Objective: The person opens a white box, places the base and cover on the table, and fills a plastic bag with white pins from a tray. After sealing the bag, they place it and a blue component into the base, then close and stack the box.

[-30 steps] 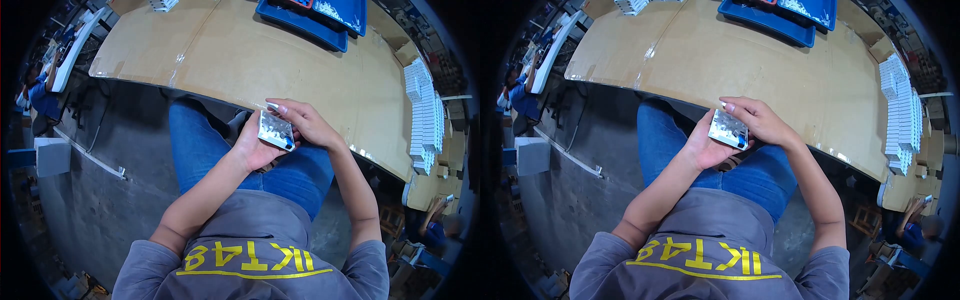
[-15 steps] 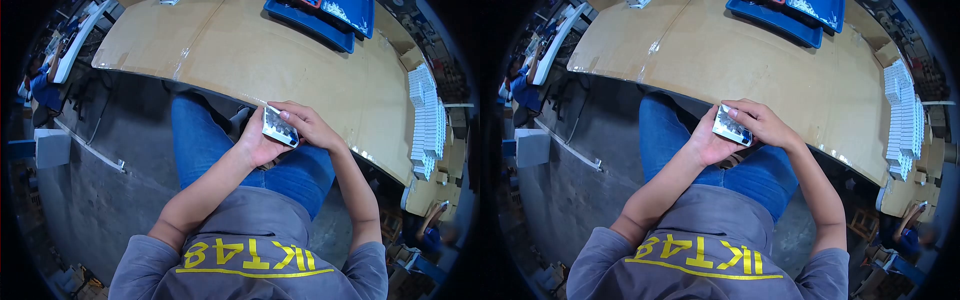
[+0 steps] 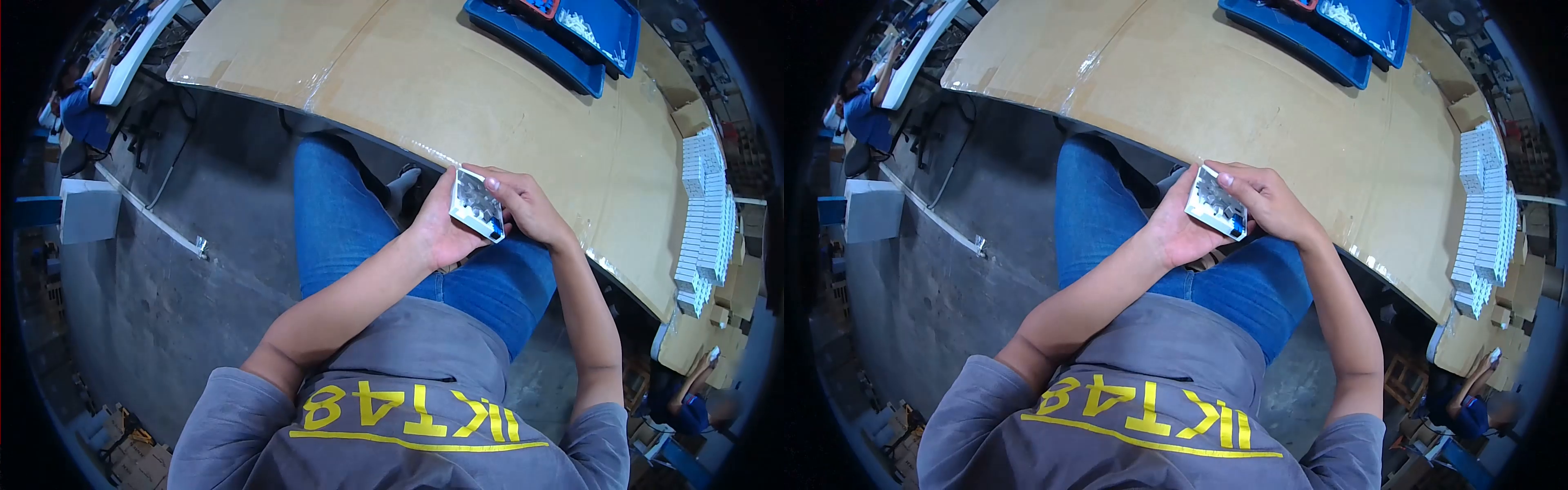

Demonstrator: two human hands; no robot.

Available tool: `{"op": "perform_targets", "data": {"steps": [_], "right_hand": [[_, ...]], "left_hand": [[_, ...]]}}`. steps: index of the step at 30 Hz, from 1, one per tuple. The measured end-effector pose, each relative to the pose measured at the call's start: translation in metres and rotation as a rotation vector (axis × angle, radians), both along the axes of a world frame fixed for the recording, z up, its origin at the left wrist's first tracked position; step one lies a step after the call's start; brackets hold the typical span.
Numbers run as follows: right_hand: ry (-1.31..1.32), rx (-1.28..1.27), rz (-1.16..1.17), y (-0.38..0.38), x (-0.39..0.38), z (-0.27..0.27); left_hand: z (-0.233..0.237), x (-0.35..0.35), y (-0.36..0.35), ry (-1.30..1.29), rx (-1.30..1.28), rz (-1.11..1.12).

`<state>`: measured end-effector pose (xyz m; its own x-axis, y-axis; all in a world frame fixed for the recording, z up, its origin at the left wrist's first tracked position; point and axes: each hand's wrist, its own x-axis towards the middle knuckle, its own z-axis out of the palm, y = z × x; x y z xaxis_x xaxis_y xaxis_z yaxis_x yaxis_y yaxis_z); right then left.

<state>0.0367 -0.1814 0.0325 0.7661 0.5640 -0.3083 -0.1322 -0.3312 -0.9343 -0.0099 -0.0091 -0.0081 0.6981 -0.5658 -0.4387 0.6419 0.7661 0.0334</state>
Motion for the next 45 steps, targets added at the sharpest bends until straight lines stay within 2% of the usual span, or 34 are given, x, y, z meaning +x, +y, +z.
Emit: {"op": "perform_targets", "data": {"steps": [10,13,19,22,25,28,35,38,39,42,44,45], "right_hand": [[-0.042,-0.040,0.009,0.001,0.003,-0.004],[-0.128,-0.050,0.031,0.002,0.001,-0.008],[0.140,-0.152,0.031,0.002,0.004,-0.002],[-0.111,0.030,0.039,0.003,-0.003,-0.018],[-0.424,-0.049,0.085,0.006,-0.018,-0.012],[-0.606,-0.107,0.126,0.005,-0.027,-0.010],[-0.800,-0.142,0.151,0.007,-0.032,0.002],[-0.841,-0.191,0.134,0.007,-0.031,0.020],[-0.847,-0.203,0.125,0.005,-0.031,0.024],[-0.481,0.304,-0.166,0.001,-0.033,0.014],[-0.382,0.407,-0.445,0.006,-0.042,0.021],[-0.338,0.449,-0.510,0.005,-0.044,0.015]], "left_hand": [[-0.007,0.002,0.001,-0.005,0.013,-0.045],[-0.007,0.003,-0.001,0.029,0.048,-0.050],[-0.015,0.002,-0.003,0.052,0.013,-0.044],[-0.011,-0.001,0.000,0.024,0.051,-0.026],[-0.013,0.000,0.007,-0.073,0.008,0.019],[0.001,-0.004,0.005,-0.124,0.112,0.039],[0.026,-0.010,0.006,-0.314,0.247,0.072],[0.022,-0.004,0.008,-0.480,0.419,-0.018],[0.021,-0.002,0.009,-0.478,0.399,-0.044],[0.030,-0.001,0.009,-0.631,0.351,-0.033],[0.047,-0.002,0.012,-0.671,0.372,-0.055],[0.049,-0.003,0.011,-0.769,0.502,0.007]]}}
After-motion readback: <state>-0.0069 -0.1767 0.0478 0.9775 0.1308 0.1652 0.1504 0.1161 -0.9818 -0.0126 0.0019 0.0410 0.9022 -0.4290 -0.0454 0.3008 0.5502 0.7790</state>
